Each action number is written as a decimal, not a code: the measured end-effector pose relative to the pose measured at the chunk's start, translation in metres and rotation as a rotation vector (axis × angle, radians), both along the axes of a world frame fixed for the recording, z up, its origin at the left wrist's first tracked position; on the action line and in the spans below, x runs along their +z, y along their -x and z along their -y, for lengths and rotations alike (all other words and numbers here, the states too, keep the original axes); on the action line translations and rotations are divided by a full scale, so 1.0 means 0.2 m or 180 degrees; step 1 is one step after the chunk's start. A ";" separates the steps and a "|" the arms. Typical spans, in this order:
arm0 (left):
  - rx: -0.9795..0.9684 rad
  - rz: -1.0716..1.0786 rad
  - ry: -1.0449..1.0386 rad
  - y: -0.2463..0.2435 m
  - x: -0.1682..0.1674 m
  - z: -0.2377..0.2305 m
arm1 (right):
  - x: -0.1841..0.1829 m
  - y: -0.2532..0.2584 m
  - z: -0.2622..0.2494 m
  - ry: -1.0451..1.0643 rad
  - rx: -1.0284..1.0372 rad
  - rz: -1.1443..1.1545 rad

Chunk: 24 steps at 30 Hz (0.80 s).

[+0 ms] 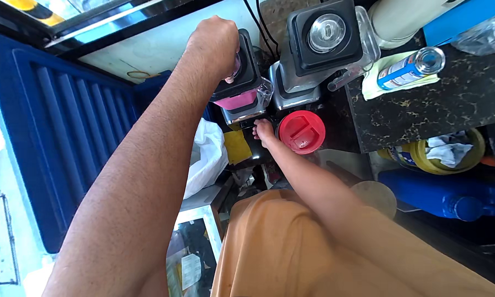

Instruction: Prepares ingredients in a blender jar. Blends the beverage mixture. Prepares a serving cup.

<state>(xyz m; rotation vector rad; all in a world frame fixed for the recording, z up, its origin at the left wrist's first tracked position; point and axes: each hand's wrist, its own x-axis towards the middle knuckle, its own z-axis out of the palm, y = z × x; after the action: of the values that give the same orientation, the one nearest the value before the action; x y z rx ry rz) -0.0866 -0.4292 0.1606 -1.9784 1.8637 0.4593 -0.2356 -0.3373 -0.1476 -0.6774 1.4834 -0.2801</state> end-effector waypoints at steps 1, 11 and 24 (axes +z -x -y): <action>-0.0018 -0.0007 0.0017 0.00 0.00 0.00 | 0.01 0.00 0.00 -0.0004 0.0000 0.0002; -0.0010 -0.0022 0.0016 -0.01 -0.01 0.00 | 0.01 0.00 0.00 -0.0024 0.0012 -0.0013; 0.0003 -0.0065 0.0041 -0.01 -0.01 0.00 | 0.00 0.00 0.00 -0.0025 -0.0018 0.0003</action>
<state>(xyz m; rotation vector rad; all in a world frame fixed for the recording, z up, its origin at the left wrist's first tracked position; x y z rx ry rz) -0.0849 -0.4297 0.1585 -1.9903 1.8828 0.4705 -0.2357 -0.3375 -0.1477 -0.6668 1.4850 -0.2789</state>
